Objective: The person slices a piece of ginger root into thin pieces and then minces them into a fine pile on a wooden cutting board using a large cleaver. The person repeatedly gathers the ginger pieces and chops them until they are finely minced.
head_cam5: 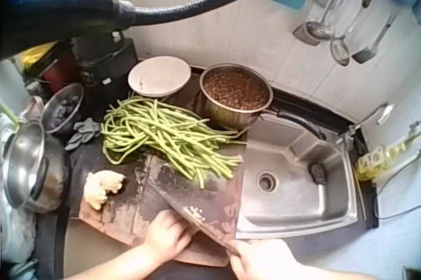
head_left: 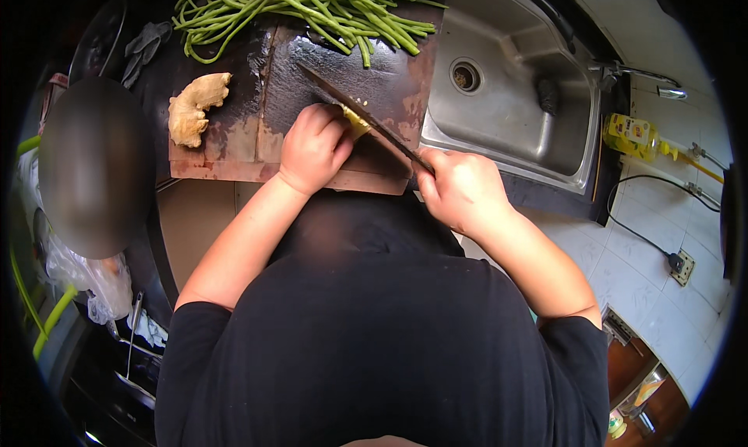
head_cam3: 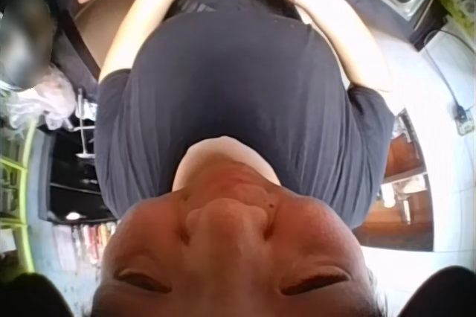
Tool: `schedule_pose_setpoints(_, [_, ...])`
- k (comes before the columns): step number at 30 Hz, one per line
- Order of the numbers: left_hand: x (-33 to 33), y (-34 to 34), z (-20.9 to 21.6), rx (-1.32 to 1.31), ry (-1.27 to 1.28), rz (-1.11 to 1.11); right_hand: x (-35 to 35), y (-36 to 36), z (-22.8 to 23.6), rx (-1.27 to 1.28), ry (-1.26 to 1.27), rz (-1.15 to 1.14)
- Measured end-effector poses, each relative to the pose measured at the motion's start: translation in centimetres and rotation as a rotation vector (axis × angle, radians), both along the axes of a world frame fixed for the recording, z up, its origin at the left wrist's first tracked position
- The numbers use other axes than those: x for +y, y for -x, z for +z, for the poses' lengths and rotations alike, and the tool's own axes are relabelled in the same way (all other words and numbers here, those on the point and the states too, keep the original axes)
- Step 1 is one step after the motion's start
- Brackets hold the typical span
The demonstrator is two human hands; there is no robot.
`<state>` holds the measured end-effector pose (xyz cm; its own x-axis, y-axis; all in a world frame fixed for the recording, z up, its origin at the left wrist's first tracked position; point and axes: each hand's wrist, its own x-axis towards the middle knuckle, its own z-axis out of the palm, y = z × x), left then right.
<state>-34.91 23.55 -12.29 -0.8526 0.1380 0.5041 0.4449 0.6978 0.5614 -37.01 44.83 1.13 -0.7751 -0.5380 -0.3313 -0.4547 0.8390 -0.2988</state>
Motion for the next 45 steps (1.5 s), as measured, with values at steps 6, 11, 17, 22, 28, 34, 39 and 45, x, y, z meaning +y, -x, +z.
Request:
schedule_pose_setpoints(6, [0.1, 0.2, 0.6, -0.079, 0.052, -0.007, -2.0, -0.1, -0.7, -0.042, -0.120, 0.001])
schedule_pose_setpoints(11, [0.0, 0.0, 0.2, -0.030, 0.020, -0.008, -0.2, 0.1, -2.0, 0.000, 0.055, -0.039])
schedule_pose_setpoints(17, [-0.1, 0.0, 0.5, -0.033, 0.017, 0.001, -0.9, 0.0, 0.3, -0.019, -0.018, 0.011])
schedule_pose_setpoints(22, [0.0, -0.2, 0.6, -0.074, 0.017, -0.005, -2.6, 0.2, -0.2, -0.105, -0.112, -0.045])
schedule_pose_setpoints(28, [0.2, 0.0, 0.2, -0.025, 0.010, -0.002, -2.2, -0.1, -1.8, -0.054, -0.015, -0.122])
schedule_pose_setpoints(34, [2.8, -0.5, 1.5, -0.160, 0.059, 0.127, -2.3, 0.2, -1.2, -0.093, -0.040, -0.133])
schedule_pose_setpoints(39, [2.6, -0.6, 0.7, -0.235, 0.129, 0.139, -2.1, 0.2, -1.1, -0.099, -0.019, -0.139])
schedule_pose_setpoints(45, [1.7, -1.1, 1.6, -0.178, 0.020, 0.125, -1.9, 0.3, -1.1, -0.118, -0.010, -0.160])
